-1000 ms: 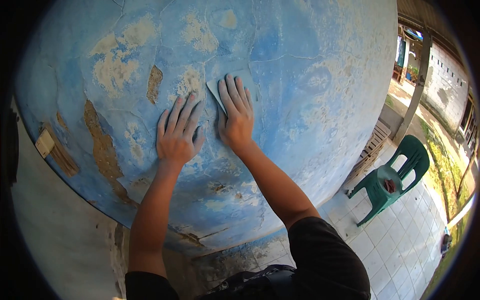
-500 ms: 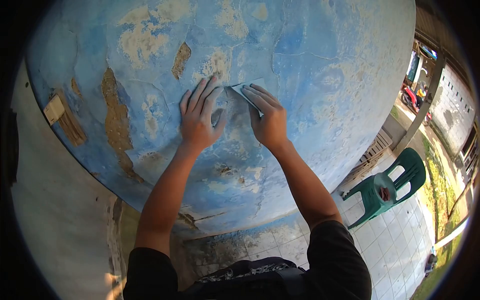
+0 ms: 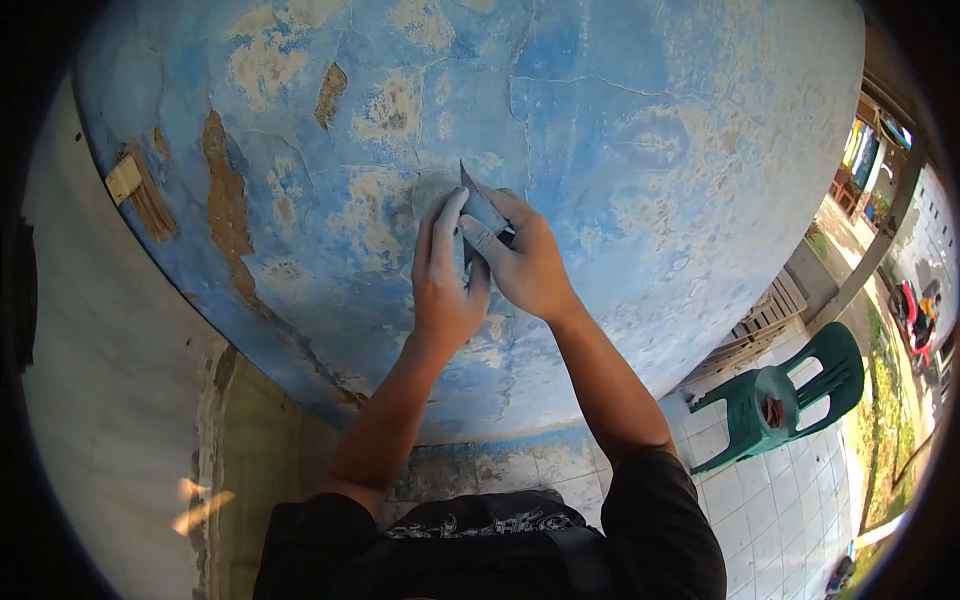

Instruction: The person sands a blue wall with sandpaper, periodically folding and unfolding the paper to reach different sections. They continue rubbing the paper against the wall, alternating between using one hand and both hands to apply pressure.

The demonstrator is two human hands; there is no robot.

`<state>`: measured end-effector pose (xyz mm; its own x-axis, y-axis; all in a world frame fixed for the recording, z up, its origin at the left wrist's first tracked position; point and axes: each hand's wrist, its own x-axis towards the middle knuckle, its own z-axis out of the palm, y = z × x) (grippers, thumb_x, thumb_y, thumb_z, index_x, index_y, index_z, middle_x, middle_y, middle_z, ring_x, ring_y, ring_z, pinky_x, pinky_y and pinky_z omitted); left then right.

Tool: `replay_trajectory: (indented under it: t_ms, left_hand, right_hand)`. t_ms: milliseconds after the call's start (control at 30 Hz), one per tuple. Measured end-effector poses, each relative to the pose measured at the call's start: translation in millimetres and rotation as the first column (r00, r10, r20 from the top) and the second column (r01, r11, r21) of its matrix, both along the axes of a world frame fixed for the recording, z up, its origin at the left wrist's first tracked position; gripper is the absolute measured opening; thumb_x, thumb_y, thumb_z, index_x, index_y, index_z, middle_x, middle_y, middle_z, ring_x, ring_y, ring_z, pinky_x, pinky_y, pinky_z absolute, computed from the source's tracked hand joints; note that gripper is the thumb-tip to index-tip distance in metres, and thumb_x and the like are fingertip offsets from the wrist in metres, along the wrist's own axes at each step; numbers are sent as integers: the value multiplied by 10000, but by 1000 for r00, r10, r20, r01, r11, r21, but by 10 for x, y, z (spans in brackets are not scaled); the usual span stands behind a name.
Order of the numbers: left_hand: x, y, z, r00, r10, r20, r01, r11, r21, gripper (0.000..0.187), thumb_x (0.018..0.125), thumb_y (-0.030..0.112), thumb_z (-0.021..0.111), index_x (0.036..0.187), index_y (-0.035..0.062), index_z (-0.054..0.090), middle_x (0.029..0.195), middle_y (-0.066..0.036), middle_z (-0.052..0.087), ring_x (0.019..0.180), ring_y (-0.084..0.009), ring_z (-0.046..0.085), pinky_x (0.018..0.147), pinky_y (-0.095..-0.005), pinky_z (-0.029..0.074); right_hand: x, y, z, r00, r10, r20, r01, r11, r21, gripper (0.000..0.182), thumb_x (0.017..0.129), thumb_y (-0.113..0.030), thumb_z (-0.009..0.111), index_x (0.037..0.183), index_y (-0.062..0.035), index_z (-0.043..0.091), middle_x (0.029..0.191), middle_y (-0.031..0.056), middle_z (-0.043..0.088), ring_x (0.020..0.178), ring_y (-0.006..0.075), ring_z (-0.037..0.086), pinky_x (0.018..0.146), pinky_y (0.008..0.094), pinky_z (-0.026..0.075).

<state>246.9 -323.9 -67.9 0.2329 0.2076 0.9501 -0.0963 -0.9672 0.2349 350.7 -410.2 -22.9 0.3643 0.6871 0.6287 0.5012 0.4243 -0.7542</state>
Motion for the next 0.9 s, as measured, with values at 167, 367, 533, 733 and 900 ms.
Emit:
replay_trajectory:
  t_ms: [167, 367, 533, 733, 900]
  left_hand:
    - [104, -124, 53, 984, -100, 144, 153, 894, -420, 360, 984, -23, 616, 1343, -47, 637, 1209, -231, 724, 1090, -341, 729, 946, -430, 562]
    - [542, -496, -57, 925, 311, 217, -226, 912, -344, 395, 990, 62, 683, 1361, -57, 620, 1310, -228, 676, 1210, -335, 656, 1042, -445, 490]
    - [755, -936, -211, 790, 596, 142, -610, 789, 81, 628, 935, 156, 767, 1488, -48, 550, 1532, -258, 556, 1398, -396, 546, 1152, -505, 399]
    - [792, -581, 47, 779, 626, -2, -622, 774, 116, 687, 880, 25, 745, 1538, 13, 545, 1543, -177, 602, 1446, -343, 560, 1123, -461, 506]
    - [744, -199, 451, 792, 608, 56, -611, 785, 104, 659, 863, -118, 646, 1504, 29, 595, 1503, -183, 636, 1435, -362, 571, 1125, -460, 527]
  right_hand:
    - [437, -159, -5, 942, -45, 331, -13, 985, 172, 570, 999, -175, 769, 1502, 26, 592, 1101, 110, 637, 966, 150, 633, 858, 325, 547]
    - [1094, -187, 5, 939, 302, -162, -328, 930, -168, 445, 946, -85, 804, 1348, 57, 673, 898, 70, 682, 728, 127, 620, 673, 296, 533]
    - [1265, -153, 123, 974, 196, 110, -188, 979, -77, 284, 947, -27, 762, 1208, 78, 722, 815, 61, 675, 704, 104, 574, 643, 306, 490]
    - [1197, -161, 440, 891, 406, 204, -370, 909, -192, 285, 947, -13, 733, 1217, 81, 719, 833, 84, 689, 711, 110, 567, 664, 312, 498]
    - [1298, 4, 997, 782, 141, 608, -233, 969, 76, 293, 958, -68, 724, 1226, 50, 731, 995, 143, 741, 862, 254, 694, 793, 384, 554]
